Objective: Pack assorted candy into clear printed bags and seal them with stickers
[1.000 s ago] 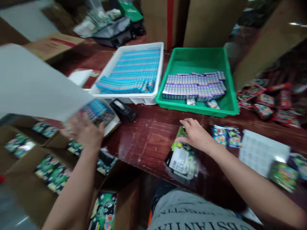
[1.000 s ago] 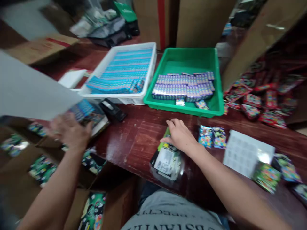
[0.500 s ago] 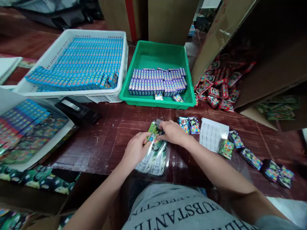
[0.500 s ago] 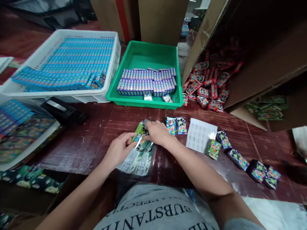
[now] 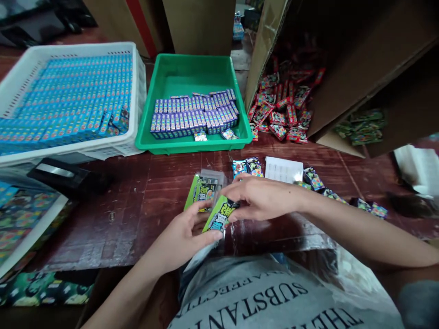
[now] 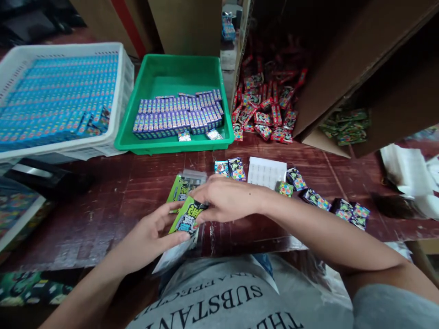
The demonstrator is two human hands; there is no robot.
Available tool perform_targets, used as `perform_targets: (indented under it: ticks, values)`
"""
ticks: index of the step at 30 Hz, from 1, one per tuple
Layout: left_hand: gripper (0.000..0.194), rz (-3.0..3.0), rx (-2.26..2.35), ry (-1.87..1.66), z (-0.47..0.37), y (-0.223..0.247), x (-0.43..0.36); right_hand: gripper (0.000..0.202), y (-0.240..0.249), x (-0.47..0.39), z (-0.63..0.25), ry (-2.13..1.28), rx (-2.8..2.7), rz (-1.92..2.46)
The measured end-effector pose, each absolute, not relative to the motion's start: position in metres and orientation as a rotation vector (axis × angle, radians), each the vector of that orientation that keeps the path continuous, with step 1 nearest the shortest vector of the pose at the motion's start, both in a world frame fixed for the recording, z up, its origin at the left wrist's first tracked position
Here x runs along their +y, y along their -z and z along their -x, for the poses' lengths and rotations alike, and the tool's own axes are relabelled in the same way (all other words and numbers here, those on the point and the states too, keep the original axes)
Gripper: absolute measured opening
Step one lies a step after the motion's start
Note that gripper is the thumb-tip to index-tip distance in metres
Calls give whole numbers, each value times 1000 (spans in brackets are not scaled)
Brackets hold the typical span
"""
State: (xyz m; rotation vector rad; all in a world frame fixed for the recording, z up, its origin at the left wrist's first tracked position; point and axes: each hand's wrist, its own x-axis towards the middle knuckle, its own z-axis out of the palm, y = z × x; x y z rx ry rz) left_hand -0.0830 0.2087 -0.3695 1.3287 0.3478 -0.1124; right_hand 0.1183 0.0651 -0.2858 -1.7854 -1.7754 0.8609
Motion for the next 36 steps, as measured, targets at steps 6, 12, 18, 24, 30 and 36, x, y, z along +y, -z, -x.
perform_targets:
  ticks: [6, 12, 18, 24, 30, 36]
  values:
    - [41, -1208, 674, -208, 71, 370, 198, 57, 324, 49, -91, -589, -1050, 1827]
    - [39, -944, 772, -333, 60, 386, 168, 35, 374, 44, -41, -637, -752, 1948]
    - [41, -759, 616, -8, 58, 386, 182, 27, 373, 35, -33, -407, -898, 2068]
    - [38, -1009, 730, -374, 52, 394, 183, 44, 371, 32, -33, -592, -872, 2221]
    - [46, -1367, 653, -513, 49, 407, 171, 46, 377, 11, -44, -745, -826, 2163]
    - [95, -1267, 517, -372, 52, 412, 161, 74, 389, 8, -79, -778, -742, 1747]
